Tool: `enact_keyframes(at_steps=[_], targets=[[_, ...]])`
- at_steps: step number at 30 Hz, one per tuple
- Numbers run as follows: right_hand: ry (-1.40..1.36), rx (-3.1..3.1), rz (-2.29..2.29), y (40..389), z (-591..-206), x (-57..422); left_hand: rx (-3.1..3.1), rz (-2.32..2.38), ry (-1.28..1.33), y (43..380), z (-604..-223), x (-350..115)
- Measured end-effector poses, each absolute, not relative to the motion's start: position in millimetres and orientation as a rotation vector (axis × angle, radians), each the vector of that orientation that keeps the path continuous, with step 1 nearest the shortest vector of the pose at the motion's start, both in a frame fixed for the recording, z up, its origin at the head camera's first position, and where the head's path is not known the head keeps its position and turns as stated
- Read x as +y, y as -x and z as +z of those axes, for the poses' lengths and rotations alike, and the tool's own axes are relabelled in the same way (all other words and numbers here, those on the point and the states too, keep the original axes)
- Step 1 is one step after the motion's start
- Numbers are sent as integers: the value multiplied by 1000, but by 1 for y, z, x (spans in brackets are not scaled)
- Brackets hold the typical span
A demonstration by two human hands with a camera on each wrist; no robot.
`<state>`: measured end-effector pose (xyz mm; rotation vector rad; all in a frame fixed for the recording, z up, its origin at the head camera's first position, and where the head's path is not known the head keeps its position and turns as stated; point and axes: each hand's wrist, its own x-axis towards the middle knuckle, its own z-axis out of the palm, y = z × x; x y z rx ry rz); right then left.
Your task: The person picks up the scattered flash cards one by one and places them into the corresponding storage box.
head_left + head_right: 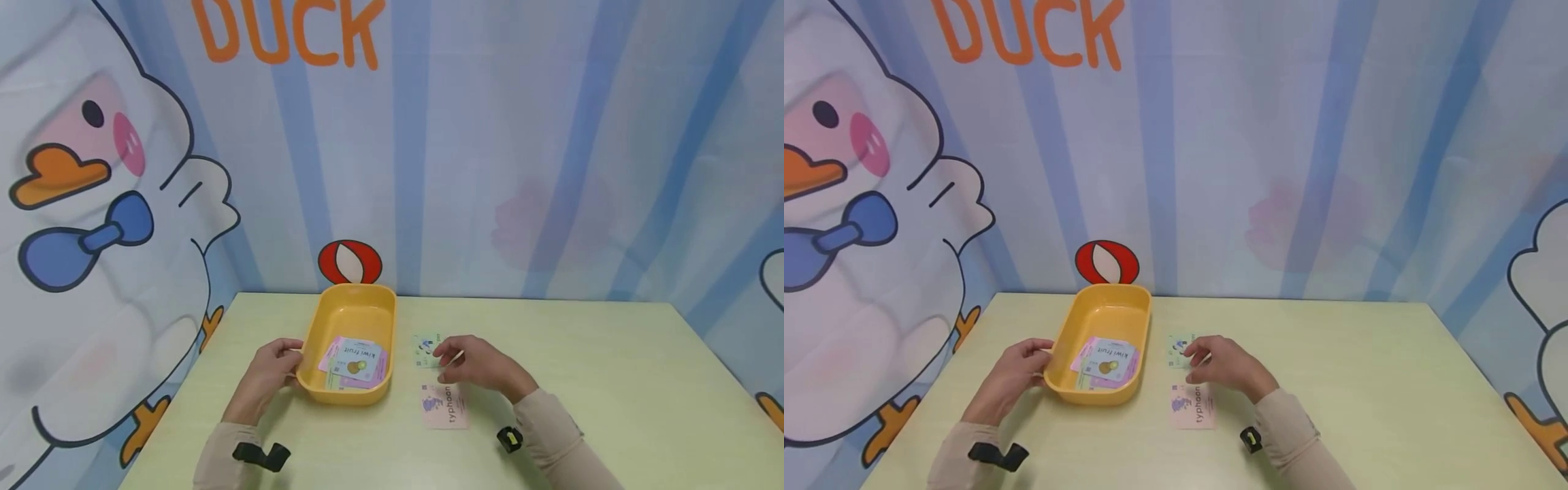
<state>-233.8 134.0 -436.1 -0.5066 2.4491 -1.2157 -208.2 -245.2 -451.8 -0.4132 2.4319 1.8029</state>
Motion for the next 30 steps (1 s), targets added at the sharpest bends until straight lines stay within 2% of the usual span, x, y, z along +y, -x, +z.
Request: enact_keyframes(at_steps=[11,19,30], targets=[[407,2596,-1036,220,-451,130,2426,1813,412,209,-453,-245],[509,2781,-715,205,-449,120,2433,1823,402,210,-452,-245],[535,2837,-623,196,-444,115,2439,1814,412,210,-454,-245]])
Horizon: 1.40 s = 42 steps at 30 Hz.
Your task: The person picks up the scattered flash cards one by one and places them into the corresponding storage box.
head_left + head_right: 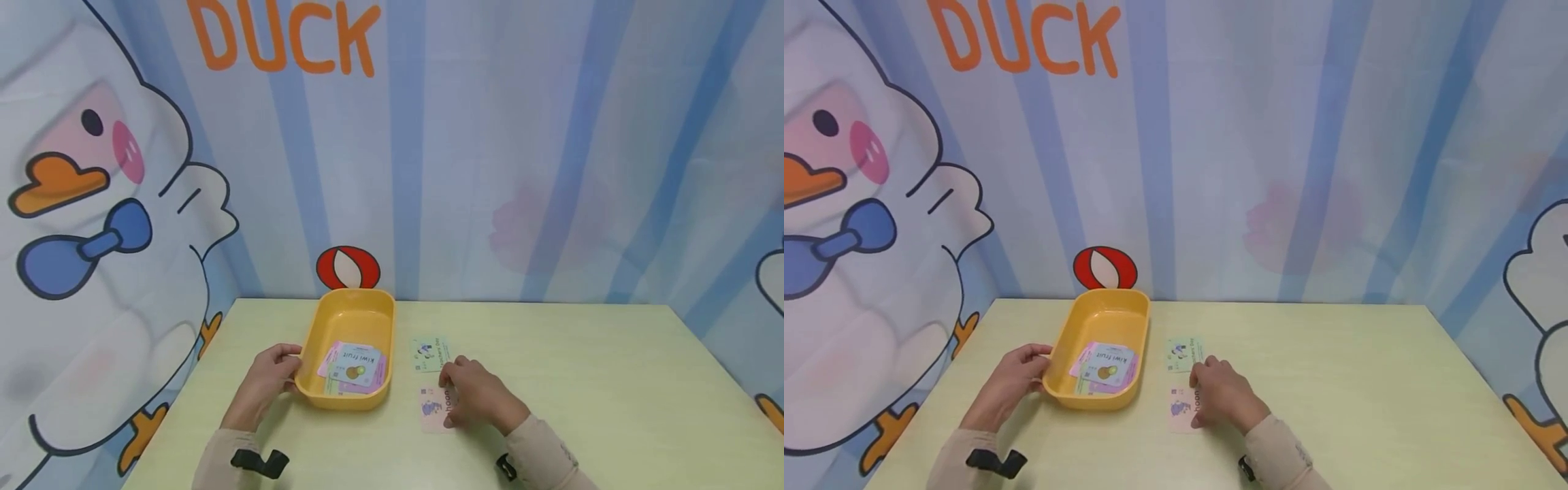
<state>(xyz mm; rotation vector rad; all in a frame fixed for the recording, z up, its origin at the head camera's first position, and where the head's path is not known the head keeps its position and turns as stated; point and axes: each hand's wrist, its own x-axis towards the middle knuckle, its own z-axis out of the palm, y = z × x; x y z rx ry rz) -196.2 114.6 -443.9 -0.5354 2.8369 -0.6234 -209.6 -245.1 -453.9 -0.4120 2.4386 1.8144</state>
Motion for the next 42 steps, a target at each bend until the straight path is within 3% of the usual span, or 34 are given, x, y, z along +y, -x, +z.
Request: enact_keyframes(at_steps=[42], targets=[[472,2828,-661,194,-445,110,2452,1820,407,208,-453,-244]])
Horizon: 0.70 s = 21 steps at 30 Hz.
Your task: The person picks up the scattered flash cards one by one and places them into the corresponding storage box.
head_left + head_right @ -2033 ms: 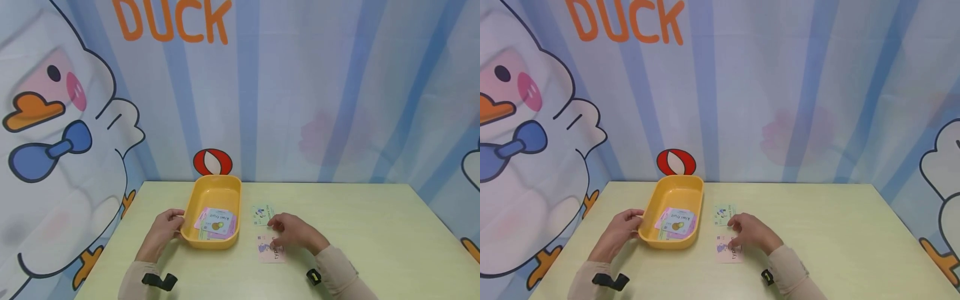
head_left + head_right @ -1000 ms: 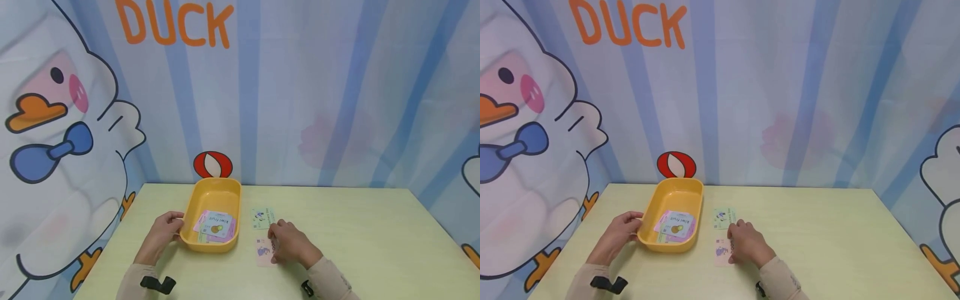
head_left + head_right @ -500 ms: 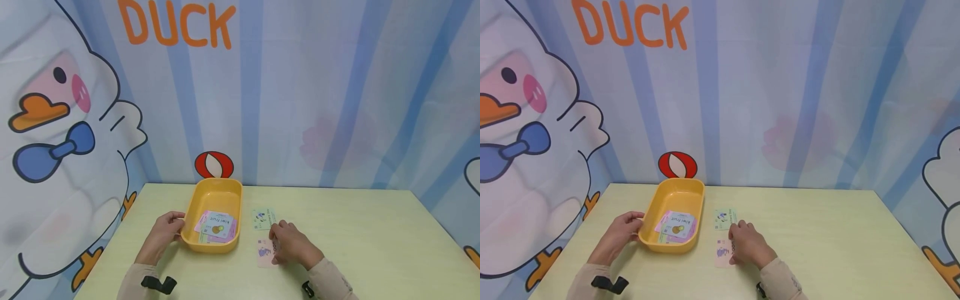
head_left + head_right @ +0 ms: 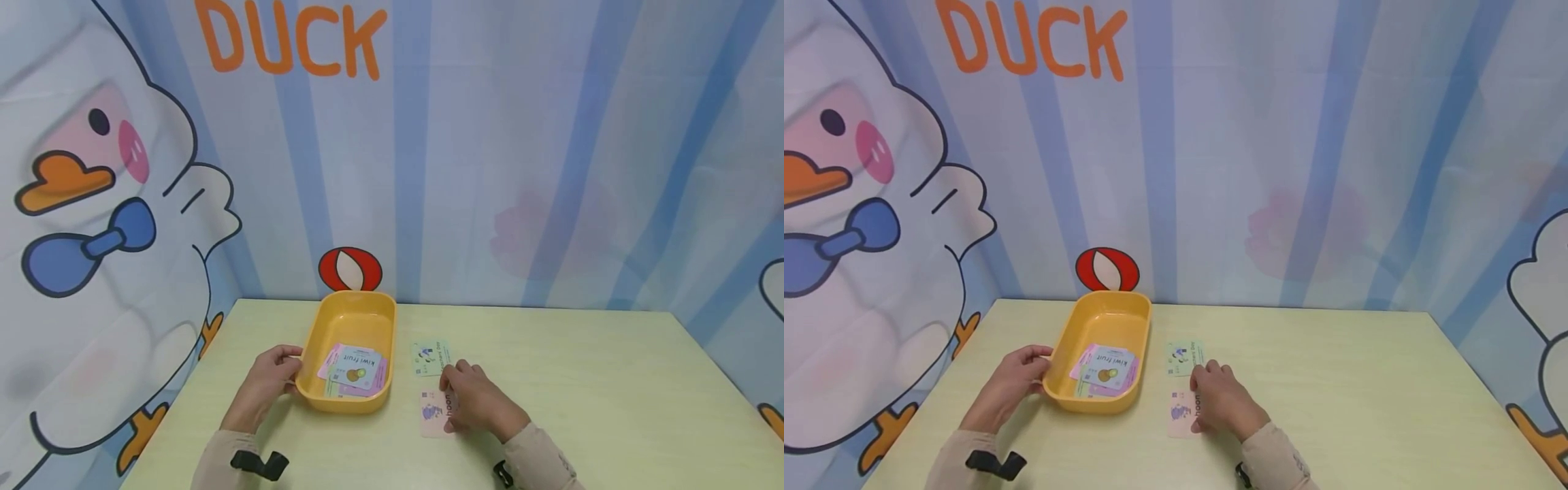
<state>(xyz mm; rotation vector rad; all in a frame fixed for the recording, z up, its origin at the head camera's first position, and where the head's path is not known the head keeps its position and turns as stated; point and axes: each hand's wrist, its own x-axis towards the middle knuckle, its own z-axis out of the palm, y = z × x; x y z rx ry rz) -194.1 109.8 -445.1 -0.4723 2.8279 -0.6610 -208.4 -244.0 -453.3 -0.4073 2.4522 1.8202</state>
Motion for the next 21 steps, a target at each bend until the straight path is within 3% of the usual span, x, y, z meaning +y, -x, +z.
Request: enact_keyframes(at_steps=[21], targets=[[548,2862,-664,192,-447,111,2449,1816,409,209,-453,-244]])
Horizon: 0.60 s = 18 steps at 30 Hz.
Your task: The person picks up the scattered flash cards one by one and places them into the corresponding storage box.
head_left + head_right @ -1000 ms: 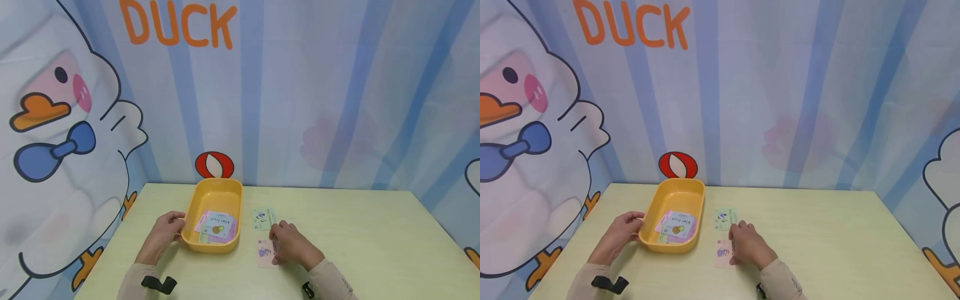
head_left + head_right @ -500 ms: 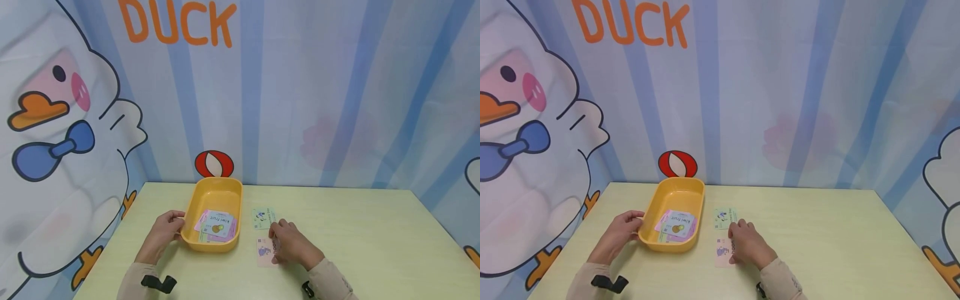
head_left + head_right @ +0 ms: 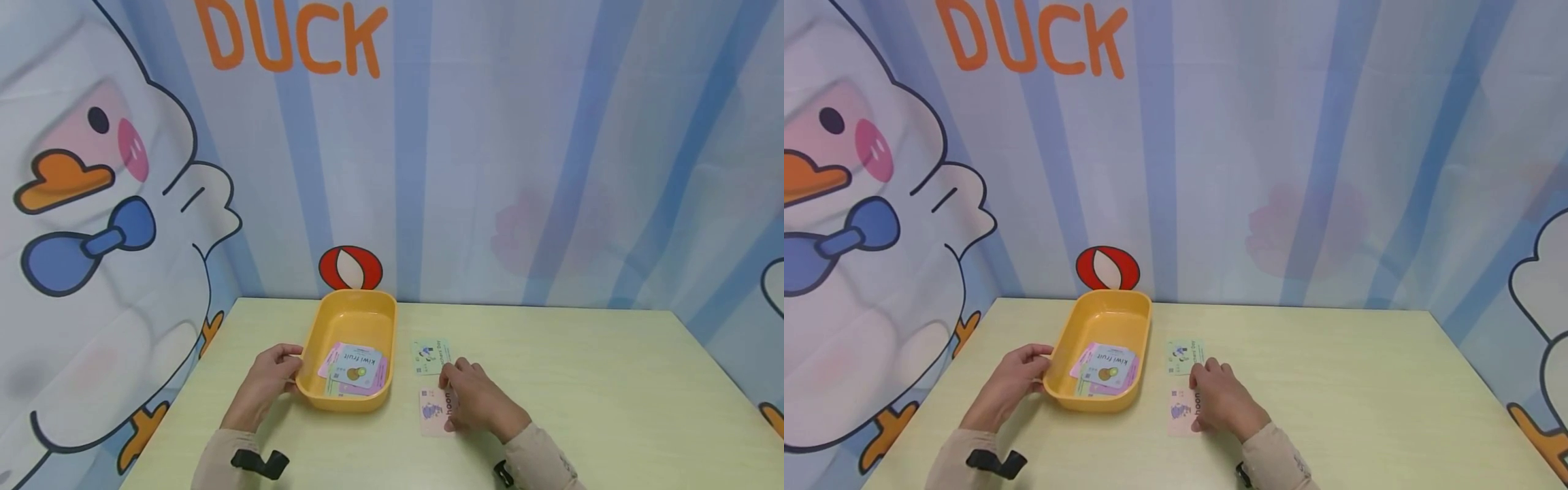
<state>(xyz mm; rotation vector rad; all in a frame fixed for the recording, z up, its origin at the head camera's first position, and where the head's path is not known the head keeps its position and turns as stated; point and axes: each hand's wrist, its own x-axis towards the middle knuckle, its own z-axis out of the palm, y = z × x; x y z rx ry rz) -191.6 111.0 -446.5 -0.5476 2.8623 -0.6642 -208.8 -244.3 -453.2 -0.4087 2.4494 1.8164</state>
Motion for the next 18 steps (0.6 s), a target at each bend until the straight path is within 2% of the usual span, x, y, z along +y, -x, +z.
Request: enact_keyframes(at_steps=[18], targets=[[501,2832,-667,195,-446,112,2441,1838,374,208,-454,-245]])
